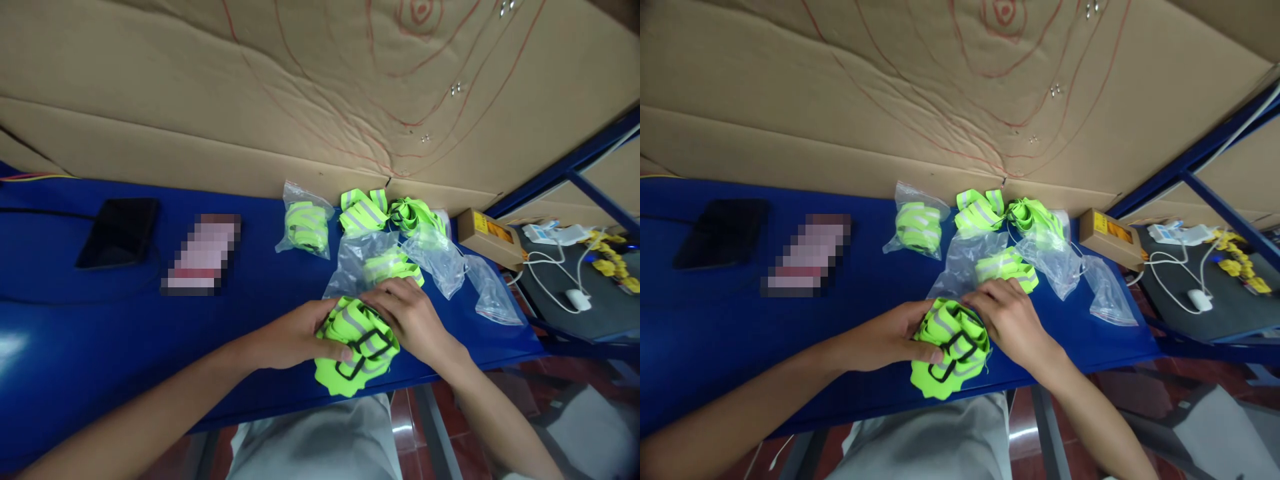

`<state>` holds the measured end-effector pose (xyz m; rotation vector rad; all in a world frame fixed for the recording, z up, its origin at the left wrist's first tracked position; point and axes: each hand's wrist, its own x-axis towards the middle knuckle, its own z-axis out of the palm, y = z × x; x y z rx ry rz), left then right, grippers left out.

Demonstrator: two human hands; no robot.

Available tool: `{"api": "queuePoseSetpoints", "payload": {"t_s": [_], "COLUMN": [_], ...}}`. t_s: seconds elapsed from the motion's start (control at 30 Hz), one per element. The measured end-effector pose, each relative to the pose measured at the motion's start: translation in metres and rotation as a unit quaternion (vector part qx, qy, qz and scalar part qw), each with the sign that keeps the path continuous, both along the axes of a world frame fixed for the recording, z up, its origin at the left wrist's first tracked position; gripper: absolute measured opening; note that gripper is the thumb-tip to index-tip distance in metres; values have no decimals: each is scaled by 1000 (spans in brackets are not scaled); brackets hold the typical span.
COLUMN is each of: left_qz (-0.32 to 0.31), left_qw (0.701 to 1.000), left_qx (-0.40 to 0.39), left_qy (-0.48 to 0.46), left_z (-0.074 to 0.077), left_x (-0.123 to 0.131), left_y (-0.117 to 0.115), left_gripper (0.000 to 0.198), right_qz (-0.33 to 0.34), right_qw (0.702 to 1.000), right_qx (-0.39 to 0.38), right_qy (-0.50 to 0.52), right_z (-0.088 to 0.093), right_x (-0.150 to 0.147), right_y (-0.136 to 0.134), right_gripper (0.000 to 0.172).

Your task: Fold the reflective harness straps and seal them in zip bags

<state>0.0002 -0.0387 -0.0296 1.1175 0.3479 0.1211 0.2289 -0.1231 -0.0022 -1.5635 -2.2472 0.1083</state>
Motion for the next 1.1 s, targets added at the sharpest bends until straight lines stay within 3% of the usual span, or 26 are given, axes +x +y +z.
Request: {"api": "queuePoseSetpoints", "payload": {"t_s": [0.13,0.2,0.37,0.47,0.57,0.73,0.93,1.0,1.1], "left_qz": [47,44,-4,9,69,167,303,344,351], "left_qw": [997,997,996,994,991,977,924,915,927], "left_qx": [56,66,84,102,103,128,228,210,130], "left_qy": [8,14,32,44,41,15,42,21,-3], "left_z": [-5,-6,-6,-7,-7,4,9,6,4], "left_x": [3,3,1,1,3,3,1,1,2], "left_y": [4,4,3,0,-3,-10,-20,-22,-20], "left_gripper": [74,71,51,45,49,59,55,55,73], "right_qz": [-48,-53,-55,-2,39,11,-40,-55,-47], "right_qw": [984,976,972,970,972,979,966,963,969], "right_qx": [-87,-101,-18,-10,-20,20,45,61,63], "right_qy": [150,186,226,242,231,205,251,258,235], "right_z": [7,9,9,10,14,19,9,4,2], "right_x": [-4,-6,-15,-19,-17,-5,-8,-10,-8], "right_y": [1,0,-6,-9,-10,-14,-12,-12,-12], "right_gripper": [13,13,17,22,27,33,33,36,40]}}
